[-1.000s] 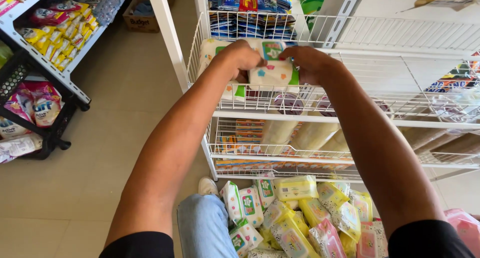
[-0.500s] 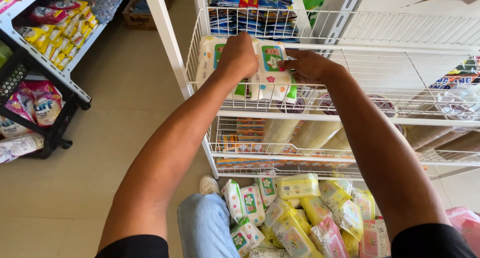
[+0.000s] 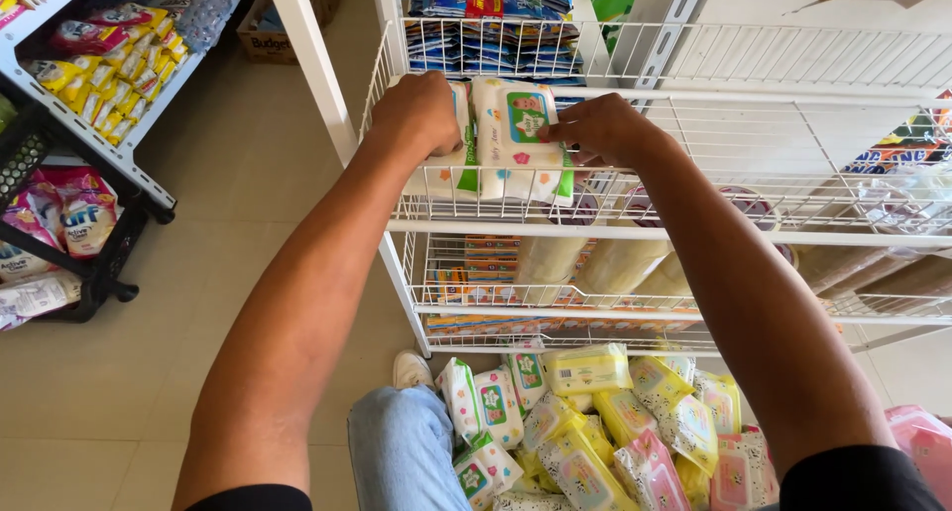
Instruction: Stocking and organizing packages of baby wipes on a retail shelf.
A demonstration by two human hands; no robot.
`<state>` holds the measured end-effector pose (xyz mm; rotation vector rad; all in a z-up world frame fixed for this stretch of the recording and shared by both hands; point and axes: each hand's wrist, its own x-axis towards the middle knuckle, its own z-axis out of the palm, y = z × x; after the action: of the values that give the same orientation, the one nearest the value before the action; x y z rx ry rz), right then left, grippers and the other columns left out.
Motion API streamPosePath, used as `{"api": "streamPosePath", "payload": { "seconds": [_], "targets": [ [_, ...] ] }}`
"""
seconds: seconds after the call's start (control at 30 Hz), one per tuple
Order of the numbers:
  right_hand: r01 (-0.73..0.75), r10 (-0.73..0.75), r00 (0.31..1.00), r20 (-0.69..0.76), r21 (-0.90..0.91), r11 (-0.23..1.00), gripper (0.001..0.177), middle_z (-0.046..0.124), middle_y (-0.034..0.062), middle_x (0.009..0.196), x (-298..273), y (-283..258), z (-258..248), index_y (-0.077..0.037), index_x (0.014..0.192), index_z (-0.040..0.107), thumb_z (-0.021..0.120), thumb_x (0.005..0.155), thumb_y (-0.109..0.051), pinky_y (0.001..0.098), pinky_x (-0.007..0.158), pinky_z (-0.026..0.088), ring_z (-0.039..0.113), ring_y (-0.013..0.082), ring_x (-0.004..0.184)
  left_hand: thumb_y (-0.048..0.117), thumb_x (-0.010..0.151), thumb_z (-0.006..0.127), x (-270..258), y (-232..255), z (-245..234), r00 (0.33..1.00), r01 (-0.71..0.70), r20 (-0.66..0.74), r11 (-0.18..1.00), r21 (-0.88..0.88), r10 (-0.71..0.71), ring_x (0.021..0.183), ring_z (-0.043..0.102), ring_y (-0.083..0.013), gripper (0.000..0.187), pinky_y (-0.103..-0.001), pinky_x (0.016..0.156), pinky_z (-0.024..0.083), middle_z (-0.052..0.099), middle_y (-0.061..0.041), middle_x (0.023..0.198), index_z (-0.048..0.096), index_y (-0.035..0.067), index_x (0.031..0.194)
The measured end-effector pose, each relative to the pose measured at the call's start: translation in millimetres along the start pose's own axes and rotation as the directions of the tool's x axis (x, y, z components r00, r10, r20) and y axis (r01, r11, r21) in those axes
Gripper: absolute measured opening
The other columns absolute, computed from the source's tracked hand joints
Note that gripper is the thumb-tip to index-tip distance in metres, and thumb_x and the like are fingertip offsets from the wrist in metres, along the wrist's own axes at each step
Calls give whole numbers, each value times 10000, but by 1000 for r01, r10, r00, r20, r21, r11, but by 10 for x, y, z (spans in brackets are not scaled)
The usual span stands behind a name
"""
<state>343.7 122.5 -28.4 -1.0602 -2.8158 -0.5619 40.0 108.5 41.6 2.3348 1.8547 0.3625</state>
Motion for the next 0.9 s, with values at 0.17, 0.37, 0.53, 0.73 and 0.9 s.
{"api": "streamPosePath", "payload": {
  "seconds": [0.17,0.37,0.53,0.73,0.9],
  "targets": [
    [-691,538,583,609,720,-66,488,771,101,1265,101,-264,-288,-217,1331,755,812,847,-235,336,832,611,741,191,935,168,703,859,18,-49,11,989,20,144,996,84,-32,1016,723,-400,471,-482,841,599,726,-249,1125,701,-29,1100],
    [-6,19,998,-56,224,975,646,735,122,1253,80,-170,-183,-194,1265,756,816,641,-36,308,743,641,743,225,864,227,720,872,149,-158,117,979,-124,182,978,168,93,1025,721,-385,484,-439,868,601,728,-220,1153,756,27,1145],
    [-700,586,587,559,714,20,470,772,122,1032,196,-427,-529,-126,1296,724,809,857,-269,317,777,652,747,167,845,173,689,852,119,-204,128,984,-128,133,991,49,120,1044,699,-388,544,-440,897,581,711,-188,1165,740,139,1220],
    [-655,570,586,576,751,-86,489,774,125,1051,204,-423,-510,-70,1289,709,814,837,-221,333,776,658,751,194,848,62,682,769,159,-200,156,986,-107,130,993,46,101,1012,718,-401,487,-433,865,601,726,-220,1128,761,106,1167],
    [-660,573,579,580,746,-88,447,769,127,1060,206,-399,-494,-100,1289,715,794,862,-206,317,770,637,750,190,859,37,672,753,171,-210,182,990,-104,100,995,10,102,1001,721,-400,469,-432,855,600,728,-222,1095,767,98,1137]
  ]
}}
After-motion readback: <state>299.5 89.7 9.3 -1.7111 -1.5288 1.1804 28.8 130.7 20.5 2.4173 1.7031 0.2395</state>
